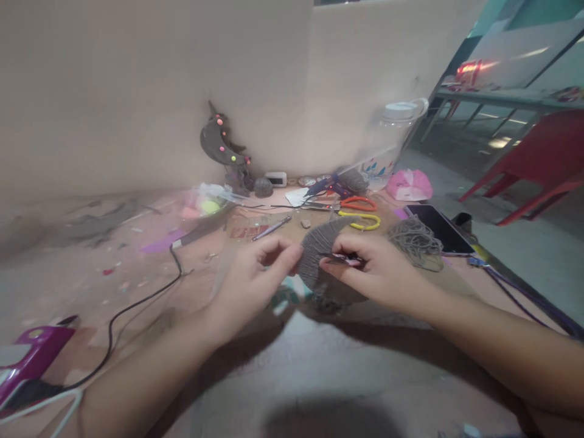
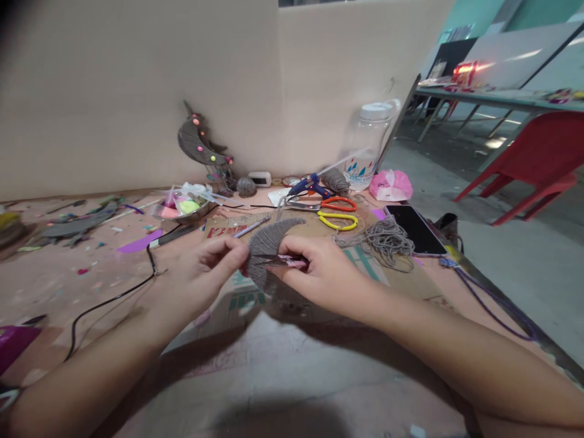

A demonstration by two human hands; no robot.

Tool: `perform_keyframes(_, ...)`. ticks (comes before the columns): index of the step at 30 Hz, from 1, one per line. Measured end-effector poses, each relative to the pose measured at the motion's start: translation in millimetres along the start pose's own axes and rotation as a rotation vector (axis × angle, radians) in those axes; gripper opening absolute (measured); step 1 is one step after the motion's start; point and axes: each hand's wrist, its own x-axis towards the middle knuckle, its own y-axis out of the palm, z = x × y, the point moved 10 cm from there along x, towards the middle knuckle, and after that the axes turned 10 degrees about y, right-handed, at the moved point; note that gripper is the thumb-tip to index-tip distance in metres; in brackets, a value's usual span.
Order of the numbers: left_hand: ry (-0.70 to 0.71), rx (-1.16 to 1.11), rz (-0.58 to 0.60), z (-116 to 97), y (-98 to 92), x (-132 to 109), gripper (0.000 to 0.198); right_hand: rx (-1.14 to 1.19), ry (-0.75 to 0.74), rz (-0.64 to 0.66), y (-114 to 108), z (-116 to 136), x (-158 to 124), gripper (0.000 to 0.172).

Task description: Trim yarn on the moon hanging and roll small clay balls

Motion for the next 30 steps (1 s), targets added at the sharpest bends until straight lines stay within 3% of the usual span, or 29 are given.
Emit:
perform_keyframes(3,0.001,-0.088,0.052,1,6.3,1,0.043,-0.008,0.004,-0.068,-6,0,0,0.027)
perform_keyframes(7,0.005,-0.059,0.208,6,30.4,-3,0.030,-0.010,-0.013,-0.088,-6,3,-2,0.028)
perform_keyframes(11,-0.036,0.021,0.280,15,44.5,-9,0.016,0.030,0.006,-0.175,-17,3,-3,0.028)
perform_keyframes(17,0.008,0.130,0.217,8,35.0,-4,0.028,0.086,0.056,-0.215,-25,-1,-3,0.028)
perform_keyframes(24,0.017,0.158,0.200,10,41.9,-9,0.011,0.011,-0.001,-0.230,-19,4,-5,0.028)
perform_keyframes(30,0.044,0.215,0.250,1,32.6,-1,0.012,0.211,0.172,-0.197,-21,-19,4,0.026)
